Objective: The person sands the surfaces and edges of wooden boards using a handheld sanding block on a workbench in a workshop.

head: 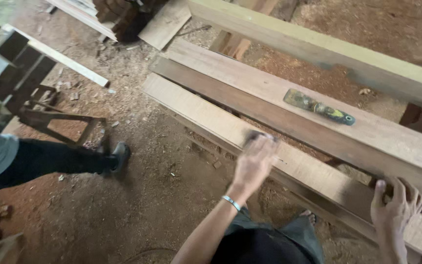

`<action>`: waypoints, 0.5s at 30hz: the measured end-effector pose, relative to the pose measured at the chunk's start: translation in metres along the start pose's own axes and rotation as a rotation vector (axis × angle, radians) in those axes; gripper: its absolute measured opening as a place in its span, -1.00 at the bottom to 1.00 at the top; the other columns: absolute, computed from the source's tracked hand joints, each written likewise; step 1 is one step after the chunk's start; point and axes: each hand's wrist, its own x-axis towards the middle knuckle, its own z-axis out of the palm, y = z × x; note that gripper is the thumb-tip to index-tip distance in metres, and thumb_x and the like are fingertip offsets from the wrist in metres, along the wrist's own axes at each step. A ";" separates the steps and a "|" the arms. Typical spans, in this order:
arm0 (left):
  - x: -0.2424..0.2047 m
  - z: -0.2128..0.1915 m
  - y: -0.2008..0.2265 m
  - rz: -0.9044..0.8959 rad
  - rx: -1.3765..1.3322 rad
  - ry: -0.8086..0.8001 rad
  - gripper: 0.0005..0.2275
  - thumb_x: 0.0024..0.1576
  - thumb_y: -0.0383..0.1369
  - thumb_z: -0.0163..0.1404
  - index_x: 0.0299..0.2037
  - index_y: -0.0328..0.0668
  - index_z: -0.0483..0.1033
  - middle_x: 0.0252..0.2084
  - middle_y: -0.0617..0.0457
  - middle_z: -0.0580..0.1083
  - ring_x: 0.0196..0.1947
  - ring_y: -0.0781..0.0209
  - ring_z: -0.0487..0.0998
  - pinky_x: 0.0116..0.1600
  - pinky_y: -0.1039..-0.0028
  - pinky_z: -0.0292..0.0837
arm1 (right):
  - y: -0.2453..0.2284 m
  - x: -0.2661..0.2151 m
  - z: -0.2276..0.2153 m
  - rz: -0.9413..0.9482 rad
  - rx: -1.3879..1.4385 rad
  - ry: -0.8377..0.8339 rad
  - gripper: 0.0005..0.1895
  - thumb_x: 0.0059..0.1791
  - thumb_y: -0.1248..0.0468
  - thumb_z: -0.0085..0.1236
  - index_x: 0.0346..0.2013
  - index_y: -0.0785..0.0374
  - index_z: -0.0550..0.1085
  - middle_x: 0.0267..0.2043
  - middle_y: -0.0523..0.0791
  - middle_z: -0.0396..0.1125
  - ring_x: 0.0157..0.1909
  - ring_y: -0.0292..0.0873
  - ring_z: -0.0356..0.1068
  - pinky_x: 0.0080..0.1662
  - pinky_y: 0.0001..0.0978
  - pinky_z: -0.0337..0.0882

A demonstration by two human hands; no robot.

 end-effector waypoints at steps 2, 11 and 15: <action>-0.010 0.010 0.010 0.335 0.029 0.049 -0.69 0.29 -0.24 0.02 0.15 -0.23 0.51 0.23 -0.01 0.49 0.30 0.10 0.48 0.42 0.28 0.33 | 0.004 -0.003 -0.005 -0.003 0.019 0.016 -0.81 0.25 0.16 0.03 0.09 0.17 0.43 0.23 -0.09 0.28 0.34 -0.09 0.15 0.41 -0.16 0.08; 0.014 -0.058 -0.104 0.131 0.152 0.172 -0.68 0.19 -0.30 0.08 0.15 -0.09 0.53 0.14 0.07 0.53 0.16 0.18 0.52 0.27 0.33 0.43 | -0.017 0.007 -0.018 0.052 0.024 -0.025 -0.84 0.23 0.19 0.09 0.07 0.15 0.45 0.22 -0.11 0.31 0.34 -0.06 0.19 0.46 -0.09 0.10; 0.010 -0.044 -0.084 -0.195 0.039 0.022 -0.66 0.17 -0.34 0.11 0.14 -0.24 0.52 0.06 -0.10 0.52 -0.02 0.08 0.51 0.00 0.41 0.53 | -0.020 -0.003 -0.021 0.040 0.017 -0.022 -0.86 0.25 0.20 0.07 0.06 0.15 0.43 0.25 -0.12 0.30 0.35 -0.06 0.18 0.43 -0.15 0.10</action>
